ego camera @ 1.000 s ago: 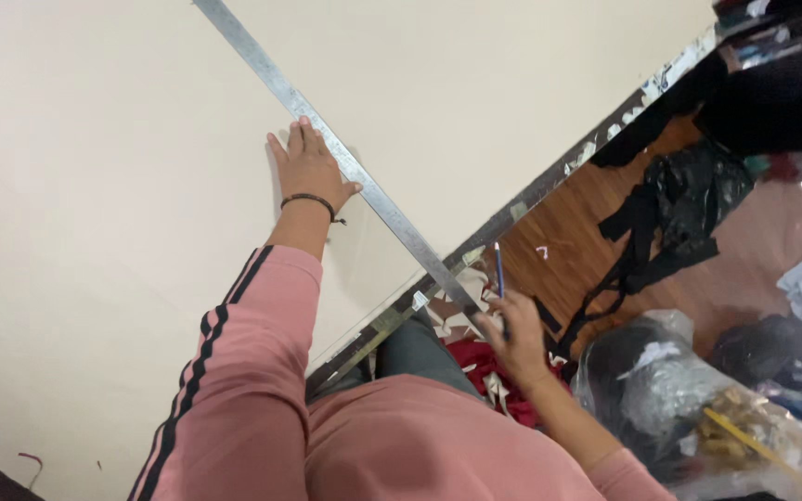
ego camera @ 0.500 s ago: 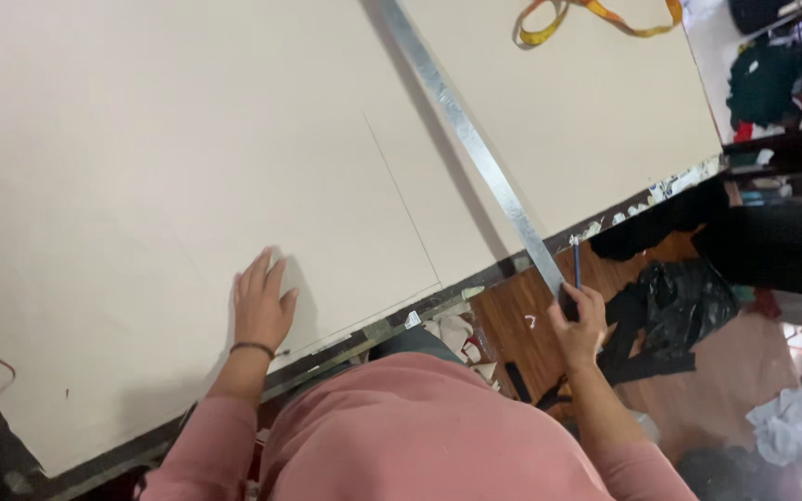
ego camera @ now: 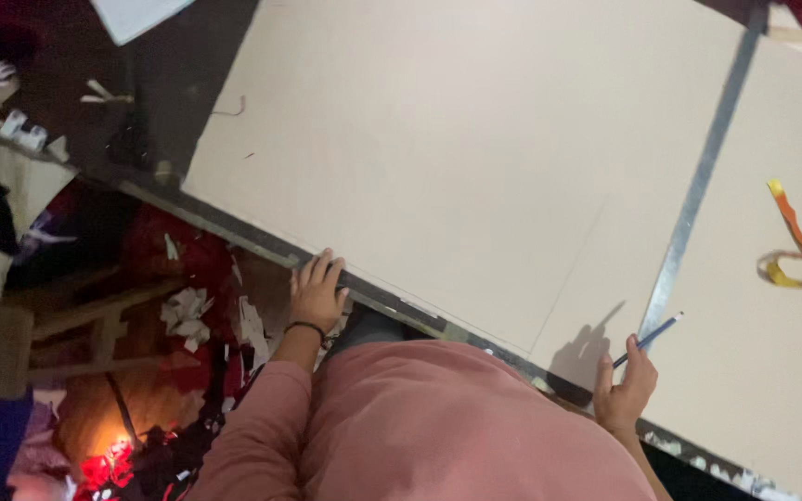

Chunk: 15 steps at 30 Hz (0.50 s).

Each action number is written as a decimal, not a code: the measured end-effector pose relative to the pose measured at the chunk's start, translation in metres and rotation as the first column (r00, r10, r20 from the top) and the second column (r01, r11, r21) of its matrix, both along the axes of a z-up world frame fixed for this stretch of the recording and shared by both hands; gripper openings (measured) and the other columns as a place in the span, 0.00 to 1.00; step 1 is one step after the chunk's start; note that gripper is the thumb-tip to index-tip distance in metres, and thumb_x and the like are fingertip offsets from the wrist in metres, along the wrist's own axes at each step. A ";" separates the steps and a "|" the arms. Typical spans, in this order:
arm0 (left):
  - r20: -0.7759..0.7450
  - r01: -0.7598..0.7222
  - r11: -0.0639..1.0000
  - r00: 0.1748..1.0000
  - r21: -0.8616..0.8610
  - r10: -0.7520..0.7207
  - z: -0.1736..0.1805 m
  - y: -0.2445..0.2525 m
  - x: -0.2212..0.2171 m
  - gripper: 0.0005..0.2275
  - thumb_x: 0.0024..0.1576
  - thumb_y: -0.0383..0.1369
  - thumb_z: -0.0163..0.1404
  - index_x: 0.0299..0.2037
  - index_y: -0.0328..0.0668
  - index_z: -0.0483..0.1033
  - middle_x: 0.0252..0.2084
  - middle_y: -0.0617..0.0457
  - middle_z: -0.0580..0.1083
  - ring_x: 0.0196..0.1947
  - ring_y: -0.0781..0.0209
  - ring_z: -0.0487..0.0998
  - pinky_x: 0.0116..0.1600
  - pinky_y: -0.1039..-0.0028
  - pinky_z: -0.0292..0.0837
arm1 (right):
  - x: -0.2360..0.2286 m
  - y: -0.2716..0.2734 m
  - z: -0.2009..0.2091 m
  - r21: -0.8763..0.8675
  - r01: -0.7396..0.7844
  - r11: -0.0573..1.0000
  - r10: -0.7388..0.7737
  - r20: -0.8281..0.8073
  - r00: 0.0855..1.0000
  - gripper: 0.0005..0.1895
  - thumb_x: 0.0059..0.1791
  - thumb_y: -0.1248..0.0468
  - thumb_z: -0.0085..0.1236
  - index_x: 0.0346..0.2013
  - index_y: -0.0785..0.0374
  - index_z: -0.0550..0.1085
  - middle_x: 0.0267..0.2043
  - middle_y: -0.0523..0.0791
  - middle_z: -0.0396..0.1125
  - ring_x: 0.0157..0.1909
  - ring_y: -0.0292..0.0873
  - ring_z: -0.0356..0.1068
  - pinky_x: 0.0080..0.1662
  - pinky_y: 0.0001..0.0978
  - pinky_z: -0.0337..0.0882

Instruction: The person measures and marks a large piece of white fabric on a table using a metal ruler, a flexible measuring tape, and a pencil. They draw straight lines and make small marks at specific intervals to create a pattern or guide for cutting.

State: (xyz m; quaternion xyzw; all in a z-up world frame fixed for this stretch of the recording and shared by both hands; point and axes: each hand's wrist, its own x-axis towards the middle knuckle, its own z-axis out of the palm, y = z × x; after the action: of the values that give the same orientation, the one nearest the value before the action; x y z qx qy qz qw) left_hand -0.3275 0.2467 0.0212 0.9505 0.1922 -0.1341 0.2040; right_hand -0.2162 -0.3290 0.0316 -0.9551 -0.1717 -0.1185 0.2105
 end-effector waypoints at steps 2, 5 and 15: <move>-0.032 -0.058 0.998 0.998 -0.003 0.057 0.001 0.004 -0.008 0.24 0.62 0.39 0.48 0.69 0.53 0.63 0.77 0.54 0.54 0.75 0.45 0.52 0.72 0.37 0.47 | 0.038 0.034 -0.002 0.058 -0.046 0.997 0.045 0.005 0.999 0.19 0.60 0.65 0.51 0.64 0.69 0.71 0.65 0.56 0.69 0.64 0.60 0.68 0.63 0.53 0.64; -0.103 -0.124 0.991 0.986 0.043 0.128 -0.014 0.010 -0.021 0.26 0.61 0.43 0.48 0.71 0.57 0.60 0.77 0.57 0.54 0.76 0.49 0.51 0.74 0.41 0.49 | 0.091 0.092 -0.003 0.147 -0.124 0.981 0.119 0.042 0.992 0.14 0.59 0.71 0.56 0.59 0.61 0.79 0.58 0.49 0.74 0.53 0.49 0.71 0.56 0.40 0.71; 0.103 -0.258 0.966 0.961 0.024 0.255 -0.020 0.104 -0.022 0.19 0.61 0.40 0.51 0.63 0.52 0.71 0.72 0.50 0.61 0.70 0.45 0.63 0.69 0.46 0.62 | 0.115 0.346 0.033 0.476 -0.065 0.877 0.392 -0.630 0.671 0.24 0.55 0.65 0.48 0.67 0.52 0.74 0.57 0.60 0.71 0.53 0.56 0.73 0.51 0.42 0.76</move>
State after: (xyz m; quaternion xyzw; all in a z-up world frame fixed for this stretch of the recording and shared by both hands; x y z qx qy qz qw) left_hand -0.3494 0.3510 0.0012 0.9267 0.3058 -0.0556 0.2114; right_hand -0.1008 0.0175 0.0646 -0.8279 -0.1689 0.2529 0.4713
